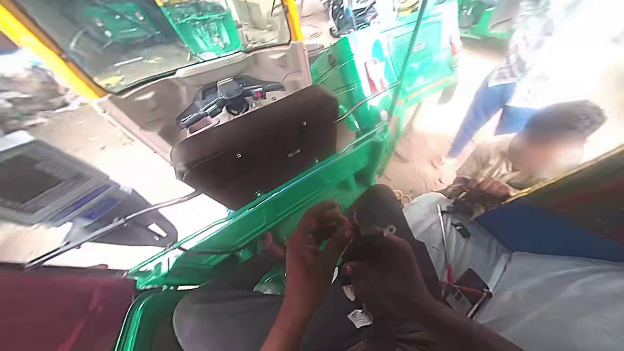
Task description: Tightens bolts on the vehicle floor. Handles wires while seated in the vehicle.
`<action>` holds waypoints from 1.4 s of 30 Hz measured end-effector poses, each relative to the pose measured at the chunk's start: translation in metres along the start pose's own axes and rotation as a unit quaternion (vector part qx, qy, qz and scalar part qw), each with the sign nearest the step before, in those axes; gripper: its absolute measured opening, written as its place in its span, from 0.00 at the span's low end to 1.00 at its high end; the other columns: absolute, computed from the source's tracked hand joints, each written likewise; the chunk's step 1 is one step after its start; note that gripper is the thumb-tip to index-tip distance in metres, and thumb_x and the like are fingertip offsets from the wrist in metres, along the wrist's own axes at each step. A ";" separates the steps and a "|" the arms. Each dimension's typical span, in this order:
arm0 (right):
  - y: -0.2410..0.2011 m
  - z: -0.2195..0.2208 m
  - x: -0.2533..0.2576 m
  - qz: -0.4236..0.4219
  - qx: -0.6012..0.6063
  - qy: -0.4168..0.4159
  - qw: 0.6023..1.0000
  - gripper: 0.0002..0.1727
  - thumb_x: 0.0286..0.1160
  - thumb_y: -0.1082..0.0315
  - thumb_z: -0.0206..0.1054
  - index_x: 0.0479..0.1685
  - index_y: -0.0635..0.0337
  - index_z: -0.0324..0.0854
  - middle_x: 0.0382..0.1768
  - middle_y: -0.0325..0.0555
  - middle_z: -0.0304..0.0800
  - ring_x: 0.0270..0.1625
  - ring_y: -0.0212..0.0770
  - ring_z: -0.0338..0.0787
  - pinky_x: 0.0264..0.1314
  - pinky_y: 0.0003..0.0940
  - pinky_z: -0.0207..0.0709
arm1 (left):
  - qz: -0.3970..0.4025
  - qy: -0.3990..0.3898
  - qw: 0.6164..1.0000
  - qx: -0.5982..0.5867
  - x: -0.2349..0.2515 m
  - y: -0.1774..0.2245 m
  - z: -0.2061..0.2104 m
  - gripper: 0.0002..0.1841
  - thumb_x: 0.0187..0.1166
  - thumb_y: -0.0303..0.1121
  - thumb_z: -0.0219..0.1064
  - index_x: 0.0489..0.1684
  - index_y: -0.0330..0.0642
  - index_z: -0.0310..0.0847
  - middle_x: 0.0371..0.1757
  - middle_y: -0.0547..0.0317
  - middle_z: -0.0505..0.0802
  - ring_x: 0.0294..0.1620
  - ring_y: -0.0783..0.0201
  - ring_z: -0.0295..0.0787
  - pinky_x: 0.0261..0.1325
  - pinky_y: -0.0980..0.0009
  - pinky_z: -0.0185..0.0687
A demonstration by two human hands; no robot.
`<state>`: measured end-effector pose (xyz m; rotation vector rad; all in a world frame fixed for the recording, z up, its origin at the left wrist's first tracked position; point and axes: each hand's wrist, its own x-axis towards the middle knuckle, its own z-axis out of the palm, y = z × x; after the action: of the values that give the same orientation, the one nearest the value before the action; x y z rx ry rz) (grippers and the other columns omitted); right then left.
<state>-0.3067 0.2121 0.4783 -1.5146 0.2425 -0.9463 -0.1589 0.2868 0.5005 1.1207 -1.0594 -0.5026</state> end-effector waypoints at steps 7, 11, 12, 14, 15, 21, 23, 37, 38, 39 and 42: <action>0.050 0.016 -0.020 0.081 -0.039 -0.044 0.995 0.18 0.63 0.71 0.83 0.49 0.64 0.83 0.42 0.42 0.95 0.42 0.34 0.96 0.46 0.32 0.94 | -0.024 0.078 0.995 -0.051 -0.063 -0.037 -0.016 0.14 0.90 0.36 0.59 0.55 0.34 0.85 0.53 0.49 0.92 0.54 0.59 0.90 0.62 0.61 0.89; 0.047 0.001 -0.018 0.094 0.042 -0.089 0.991 0.23 0.62 0.72 0.84 0.54 0.67 0.80 0.46 0.48 0.92 0.44 0.40 0.95 0.48 0.36 0.95 | -0.087 0.145 0.978 -0.118 -0.071 -0.038 -0.008 0.13 0.93 0.33 0.52 0.47 0.37 0.82 0.48 0.52 0.89 0.51 0.60 0.88 0.61 0.60 0.87; 0.045 -0.005 -0.014 0.075 0.065 -0.097 0.990 0.26 0.63 0.71 0.84 0.60 0.69 0.78 0.47 0.50 0.92 0.45 0.42 0.95 0.50 0.38 0.94 | -0.096 0.136 0.975 -0.149 -0.071 -0.039 -0.008 0.13 0.93 0.34 0.51 0.47 0.38 0.80 0.49 0.52 0.87 0.51 0.60 0.87 0.62 0.58 0.87; 0.043 -0.013 -0.007 0.041 0.052 -0.105 0.992 0.29 0.69 0.65 0.81 0.68 0.68 0.76 0.42 0.47 0.92 0.42 0.39 0.93 0.48 0.36 0.92 | -0.105 0.125 0.970 -0.180 -0.071 -0.040 -0.005 0.12 0.93 0.33 0.50 0.48 0.38 0.79 0.48 0.52 0.88 0.49 0.60 0.88 0.59 0.59 0.88; 0.043 -0.015 -0.005 0.032 0.047 -0.101 0.993 0.27 0.72 0.66 0.80 0.67 0.68 0.78 0.39 0.46 0.91 0.39 0.37 0.91 0.46 0.35 0.91 | -0.106 0.124 0.971 -0.177 -0.070 -0.039 -0.002 0.12 0.93 0.33 0.50 0.48 0.37 0.80 0.47 0.51 0.88 0.48 0.60 0.89 0.57 0.60 0.89; 0.045 -0.021 -0.015 -0.062 0.023 -0.061 0.996 0.07 0.76 0.70 0.75 0.44 0.64 0.89 0.40 0.44 0.93 0.42 0.31 0.91 0.48 0.29 0.89 | -0.082 0.172 0.978 -0.087 -0.068 -0.042 0.014 0.14 0.93 0.30 0.48 0.41 0.37 0.78 0.34 0.57 0.86 0.32 0.66 0.87 0.41 0.68 0.91; 0.045 -0.016 -0.033 -0.173 -0.101 -0.053 0.978 0.07 0.80 0.65 0.73 0.46 0.59 0.87 0.42 0.42 0.90 0.46 0.32 0.90 0.50 0.26 0.88 | -0.087 0.194 0.971 -0.105 -0.069 -0.044 0.019 0.13 0.92 0.29 0.48 0.40 0.35 0.76 0.32 0.53 0.86 0.27 0.63 0.86 0.35 0.66 0.89; 0.047 -0.007 -0.001 0.099 0.156 -0.131 0.974 0.15 0.84 0.62 0.68 0.57 0.65 0.84 0.39 0.49 0.90 0.31 0.38 0.89 0.32 0.33 0.88 | -0.067 0.149 0.973 -0.165 -0.077 -0.055 0.003 0.11 0.92 0.37 0.56 0.43 0.42 0.79 0.25 0.60 0.83 0.17 0.70 0.76 0.21 0.74 0.78; 0.046 -0.006 0.008 0.115 0.135 -0.142 0.974 0.15 0.80 0.63 0.72 0.56 0.65 0.85 0.39 0.49 0.91 0.31 0.37 0.90 0.32 0.32 0.88 | -0.061 0.149 0.975 -0.152 -0.075 -0.055 0.004 0.11 0.91 0.37 0.57 0.43 0.41 0.79 0.26 0.59 0.84 0.18 0.70 0.77 0.21 0.74 0.79; 0.046 -0.003 0.014 0.114 0.112 -0.147 0.976 0.13 0.76 0.65 0.76 0.52 0.65 0.87 0.38 0.48 0.92 0.32 0.37 0.91 0.34 0.31 0.89 | -0.053 0.149 0.979 -0.133 -0.073 -0.055 0.004 0.10 0.91 0.36 0.57 0.42 0.40 0.80 0.29 0.59 0.85 0.21 0.70 0.80 0.25 0.73 0.82; 0.047 0.002 0.018 0.070 0.064 -0.142 0.985 0.07 0.72 0.71 0.78 0.41 0.64 0.88 0.34 0.43 0.92 0.34 0.34 0.90 0.40 0.29 0.87 | -0.040 0.157 0.982 -0.097 -0.073 -0.057 0.003 0.11 0.91 0.36 0.58 0.40 0.40 0.80 0.29 0.59 0.85 0.24 0.70 0.81 0.27 0.73 0.83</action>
<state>-0.2763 0.1924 0.4429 -1.4721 0.0804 -0.6138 -0.1849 0.3199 0.4186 1.0326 -0.6774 -0.4640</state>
